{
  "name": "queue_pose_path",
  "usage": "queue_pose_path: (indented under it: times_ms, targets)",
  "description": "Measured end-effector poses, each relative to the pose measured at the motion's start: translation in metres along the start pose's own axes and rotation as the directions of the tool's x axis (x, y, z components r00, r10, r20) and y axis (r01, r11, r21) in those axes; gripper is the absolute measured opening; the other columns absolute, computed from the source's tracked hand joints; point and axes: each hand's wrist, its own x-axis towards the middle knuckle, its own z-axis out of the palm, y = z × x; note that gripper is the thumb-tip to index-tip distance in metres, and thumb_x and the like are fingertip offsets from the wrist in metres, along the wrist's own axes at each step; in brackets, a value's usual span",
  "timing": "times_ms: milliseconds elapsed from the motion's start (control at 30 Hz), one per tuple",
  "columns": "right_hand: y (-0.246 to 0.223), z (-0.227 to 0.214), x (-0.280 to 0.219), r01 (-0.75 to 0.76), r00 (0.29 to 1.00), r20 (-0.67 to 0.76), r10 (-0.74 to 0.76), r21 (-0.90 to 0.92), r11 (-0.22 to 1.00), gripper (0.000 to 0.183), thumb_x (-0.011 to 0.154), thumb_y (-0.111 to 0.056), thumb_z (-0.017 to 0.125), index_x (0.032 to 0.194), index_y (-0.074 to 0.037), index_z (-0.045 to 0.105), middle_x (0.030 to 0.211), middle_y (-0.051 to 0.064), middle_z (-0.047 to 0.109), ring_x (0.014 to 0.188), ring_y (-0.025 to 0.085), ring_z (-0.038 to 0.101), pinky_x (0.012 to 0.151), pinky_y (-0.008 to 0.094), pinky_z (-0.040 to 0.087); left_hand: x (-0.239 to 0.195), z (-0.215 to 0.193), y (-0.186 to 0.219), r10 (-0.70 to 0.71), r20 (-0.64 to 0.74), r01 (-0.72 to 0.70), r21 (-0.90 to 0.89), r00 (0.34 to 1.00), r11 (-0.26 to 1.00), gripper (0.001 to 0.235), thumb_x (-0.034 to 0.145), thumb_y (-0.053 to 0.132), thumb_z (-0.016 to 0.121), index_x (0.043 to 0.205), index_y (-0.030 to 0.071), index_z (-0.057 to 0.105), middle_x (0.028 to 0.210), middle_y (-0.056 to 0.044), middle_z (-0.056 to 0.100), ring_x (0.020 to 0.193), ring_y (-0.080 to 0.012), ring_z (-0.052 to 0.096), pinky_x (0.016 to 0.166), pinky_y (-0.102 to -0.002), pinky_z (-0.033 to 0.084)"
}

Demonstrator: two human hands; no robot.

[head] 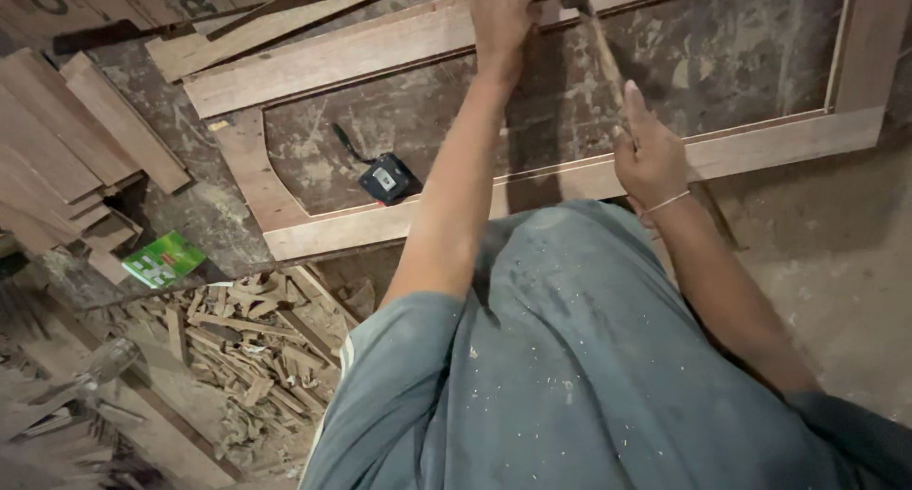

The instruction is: The person assembles a wooden frame by measuring dimensions with a tape measure and tapping pieces into place using a hammer.

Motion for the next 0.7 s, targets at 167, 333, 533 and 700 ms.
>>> queue_pose_path:
  times_ms: [167, 333, 533, 700]
  targets:
    - [-0.003, 0.006, 0.007, 0.000, 0.999, 0.032, 0.004, -0.124, 0.992, 0.060, 0.103, -0.009, 0.063, 0.160, -0.018, 0.049, 0.094, 0.025, 0.066, 0.083, 0.045, 0.064, 0.075, 0.052, 0.052, -0.016, 0.007, -0.007, -0.049, 0.021, 0.048, 0.050, 0.999, 0.998, 0.024, 0.071, 0.011, 0.077, 0.093, 0.021, 0.073, 0.100, -0.004, 0.070, 0.106, -0.0351, 0.058, 0.090, -0.050, 0.047]
    - [-0.005, 0.007, 0.017, 0.044, 0.998, 0.051, -0.036, -0.187, 0.981, 0.062, 0.103, -0.006, 0.060, 0.163, -0.018, 0.048, 0.086, 0.021, 0.065, 0.078, 0.042, 0.063, 0.072, 0.052, 0.053, -0.017, 0.013, -0.009, -0.090, 0.034, 0.088, 0.079, 0.995, 0.993, 0.028, 0.071, 0.006, 0.074, 0.094, 0.020, 0.073, 0.104, -0.005, 0.071, 0.107, -0.0373, 0.058, 0.089, -0.052, 0.046]
    - [-0.008, 0.003, 0.018, 0.107, 0.994, 0.003, -0.108, -0.195, 0.975, 0.058, 0.105, -0.008, 0.060, 0.161, -0.015, 0.050, 0.086, 0.023, 0.063, 0.076, 0.043, 0.061, 0.069, 0.052, 0.051, -0.017, 0.021, -0.015, -0.020, -0.010, 0.020, 0.046, 1.000, 0.999, 0.024, 0.072, 0.007, 0.074, 0.093, 0.020, 0.074, 0.099, -0.006, 0.071, 0.102, -0.0381, 0.058, 0.084, -0.052, 0.047]
    - [-0.011, 0.004, 0.007, 0.072, 0.997, -0.011, -0.074, -0.115, 0.991, 0.060, 0.104, -0.007, 0.063, 0.161, -0.018, 0.048, 0.095, 0.022, 0.068, 0.083, 0.043, 0.064, 0.074, 0.052, 0.053, -0.018, 0.010, -0.019, -0.022, 0.090, 0.019, 0.039, 0.996, 0.999, 0.029, 0.073, 0.008, 0.080, 0.098, 0.018, 0.072, 0.105, -0.006, 0.069, 0.107, -0.0363, 0.059, 0.091, -0.050, 0.047]
